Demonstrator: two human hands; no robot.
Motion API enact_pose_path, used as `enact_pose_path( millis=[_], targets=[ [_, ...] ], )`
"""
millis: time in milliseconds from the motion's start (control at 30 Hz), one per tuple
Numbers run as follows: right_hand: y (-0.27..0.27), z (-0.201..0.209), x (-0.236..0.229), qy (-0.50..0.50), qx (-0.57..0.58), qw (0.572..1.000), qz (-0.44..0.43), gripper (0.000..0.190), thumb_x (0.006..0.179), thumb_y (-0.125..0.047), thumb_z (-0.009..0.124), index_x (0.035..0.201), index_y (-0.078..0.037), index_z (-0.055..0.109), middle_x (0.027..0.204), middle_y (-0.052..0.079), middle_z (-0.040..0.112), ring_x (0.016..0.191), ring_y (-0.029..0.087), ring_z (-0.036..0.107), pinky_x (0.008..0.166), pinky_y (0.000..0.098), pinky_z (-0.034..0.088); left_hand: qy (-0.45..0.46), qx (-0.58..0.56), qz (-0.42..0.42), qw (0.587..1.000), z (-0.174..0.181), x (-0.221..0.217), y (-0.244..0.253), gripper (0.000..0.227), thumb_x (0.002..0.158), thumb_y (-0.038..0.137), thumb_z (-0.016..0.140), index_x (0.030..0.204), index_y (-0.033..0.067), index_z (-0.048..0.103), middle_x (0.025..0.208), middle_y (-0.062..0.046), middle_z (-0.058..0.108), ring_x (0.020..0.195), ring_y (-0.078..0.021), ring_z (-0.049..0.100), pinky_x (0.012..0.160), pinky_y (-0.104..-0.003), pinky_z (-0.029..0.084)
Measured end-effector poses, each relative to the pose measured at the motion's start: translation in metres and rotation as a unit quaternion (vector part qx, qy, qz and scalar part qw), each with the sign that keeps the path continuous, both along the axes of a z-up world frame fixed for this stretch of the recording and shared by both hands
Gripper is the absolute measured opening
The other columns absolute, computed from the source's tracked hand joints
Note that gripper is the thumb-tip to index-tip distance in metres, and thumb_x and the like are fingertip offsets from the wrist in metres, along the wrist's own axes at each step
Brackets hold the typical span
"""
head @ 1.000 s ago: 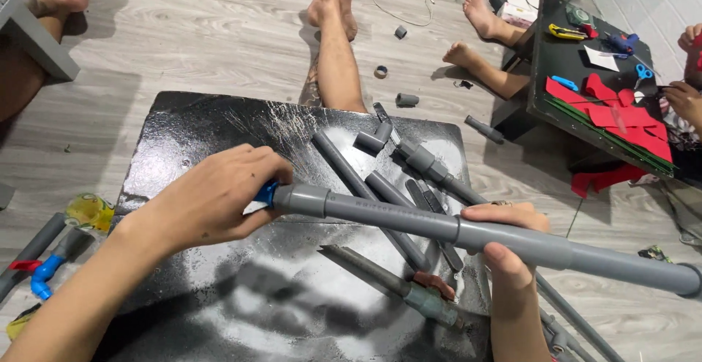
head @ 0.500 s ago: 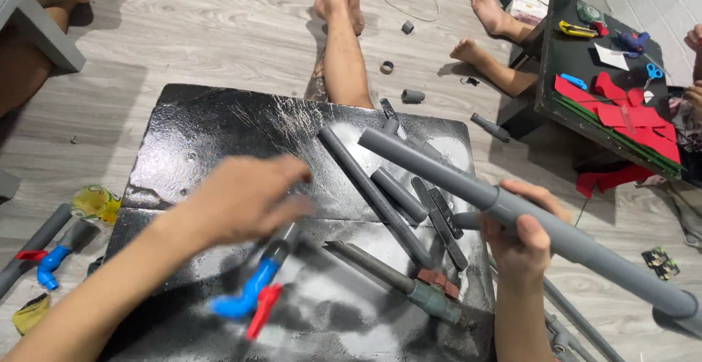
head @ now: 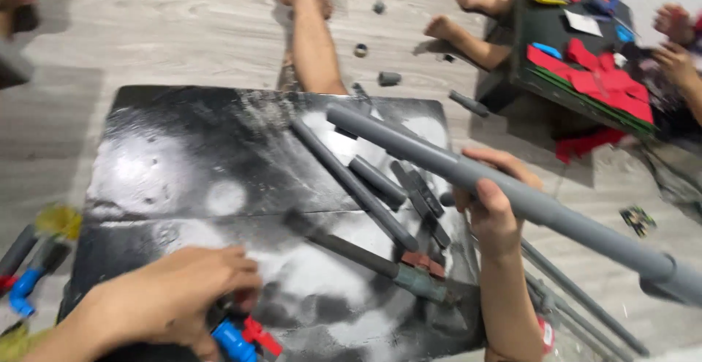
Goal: Connecting various PVC pipe segments and fittings to assemble a plumbing structure.
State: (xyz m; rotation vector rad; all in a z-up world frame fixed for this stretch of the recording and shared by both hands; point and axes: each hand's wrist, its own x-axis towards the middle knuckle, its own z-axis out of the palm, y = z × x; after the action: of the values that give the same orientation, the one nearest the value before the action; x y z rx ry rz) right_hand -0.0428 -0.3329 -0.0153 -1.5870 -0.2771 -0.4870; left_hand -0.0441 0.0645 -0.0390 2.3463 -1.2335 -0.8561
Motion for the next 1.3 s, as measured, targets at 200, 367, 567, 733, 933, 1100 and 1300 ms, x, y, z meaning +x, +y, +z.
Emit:
enact_pose_path(
  millis=[200, 367, 567, 733, 933, 1100, 1300],
  targets=[
    [-0.008, 0.014, 0.000, 0.049, 0.035, 0.998, -0.007, 0.043, 0.087, -0.022, 0.061, 0.119, 0.007, 0.065, 0.073, 0.009, 0.062, 0.049, 0.010, 0.050, 0.042, 0.0209, 0.040, 0.053, 0.163, 0.096, 0.980, 0.000, 0.022, -0.014, 0.026, 0.062, 0.037, 0.090, 0.084, 0.0325, 0.076, 0.084, 0.021, 0.078, 0.070, 0.0001, 0.069, 0.067, -0.015, 0.058],
    [-0.010, 0.017, 0.001, 0.038, 0.016, 0.999, -0.002, 0.042, 0.089, -0.022, 0.062, 0.120, 0.006, 0.064, 0.075, 0.008, 0.063, 0.053, 0.010, 0.052, 0.045, 0.0217, 0.043, -0.078, 0.125, 0.105, 0.983, -0.008, 0.036, -0.031, 0.023, 0.075, 0.045, 0.083, 0.088, 0.0282, 0.074, 0.092, 0.016, 0.078, 0.073, -0.0070, 0.074, 0.070, -0.024, 0.062],
    [-0.001, 0.022, -0.002, 0.076, -0.018, 0.996, -0.041, 0.042, 0.087, -0.021, 0.058, 0.118, 0.006, 0.065, 0.073, 0.008, 0.061, 0.053, 0.010, 0.050, 0.045, 0.0214, 0.040, -0.374, -0.171, -0.016, 0.911, -0.021, 0.020, -0.120, 0.021, 0.078, 0.024, 0.070, 0.096, 0.0139, 0.070, 0.101, -0.005, 0.067, 0.099, -0.0247, 0.062, 0.083, -0.040, 0.053],
    [0.000, 0.021, -0.001, 0.036, -0.061, 0.997, -0.007, 0.042, 0.084, -0.019, 0.063, 0.119, 0.005, 0.065, 0.078, 0.008, 0.065, 0.057, 0.010, 0.053, 0.050, 0.0204, 0.045, -0.380, -0.240, -0.119, 0.885, -0.058, -0.002, -0.184, 0.049, 0.089, 0.022, 0.060, 0.135, 0.0066, 0.060, 0.112, -0.019, 0.070, 0.099, -0.0289, 0.066, 0.076, -0.038, 0.052],
    [-0.006, 0.019, -0.005, 0.055, -0.041, 0.997, -0.034, 0.045, 0.083, -0.022, 0.064, 0.120, 0.005, 0.066, 0.076, 0.007, 0.065, 0.054, 0.009, 0.053, 0.047, 0.0193, 0.044, -0.445, -0.226, -0.097, 0.861, -0.025, 0.002, -0.159, 0.028, 0.090, 0.017, 0.063, 0.116, 0.0079, 0.057, 0.112, -0.013, 0.057, 0.094, -0.0239, 0.056, 0.083, -0.040, 0.046],
    [-0.023, 0.014, -0.007, 0.044, 0.024, 0.998, -0.049, 0.046, 0.084, -0.024, 0.059, 0.120, 0.005, 0.064, 0.074, 0.008, 0.063, 0.048, 0.007, 0.047, 0.042, 0.0191, 0.036, -0.521, -0.173, 0.011, 0.836, -0.041, 0.039, -0.079, 0.049, 0.089, 0.011, 0.069, 0.137, 0.0131, 0.058, 0.116, -0.007, 0.062, 0.098, -0.0198, 0.059, 0.084, -0.035, 0.052],
    [-0.016, 0.000, 0.004, 0.083, 0.089, 0.991, 0.057, 0.040, 0.087, -0.021, 0.058, 0.117, 0.004, 0.066, 0.078, 0.013, 0.066, 0.048, 0.007, 0.044, 0.039, 0.0185, 0.034, -0.532, -0.175, 0.210, 0.801, -0.040, 0.057, 0.004, 0.040, 0.088, 0.000, 0.068, 0.125, 0.0107, 0.060, 0.111, -0.009, 0.057, 0.083, -0.0210, 0.056, 0.077, -0.035, 0.049]
  ],
)
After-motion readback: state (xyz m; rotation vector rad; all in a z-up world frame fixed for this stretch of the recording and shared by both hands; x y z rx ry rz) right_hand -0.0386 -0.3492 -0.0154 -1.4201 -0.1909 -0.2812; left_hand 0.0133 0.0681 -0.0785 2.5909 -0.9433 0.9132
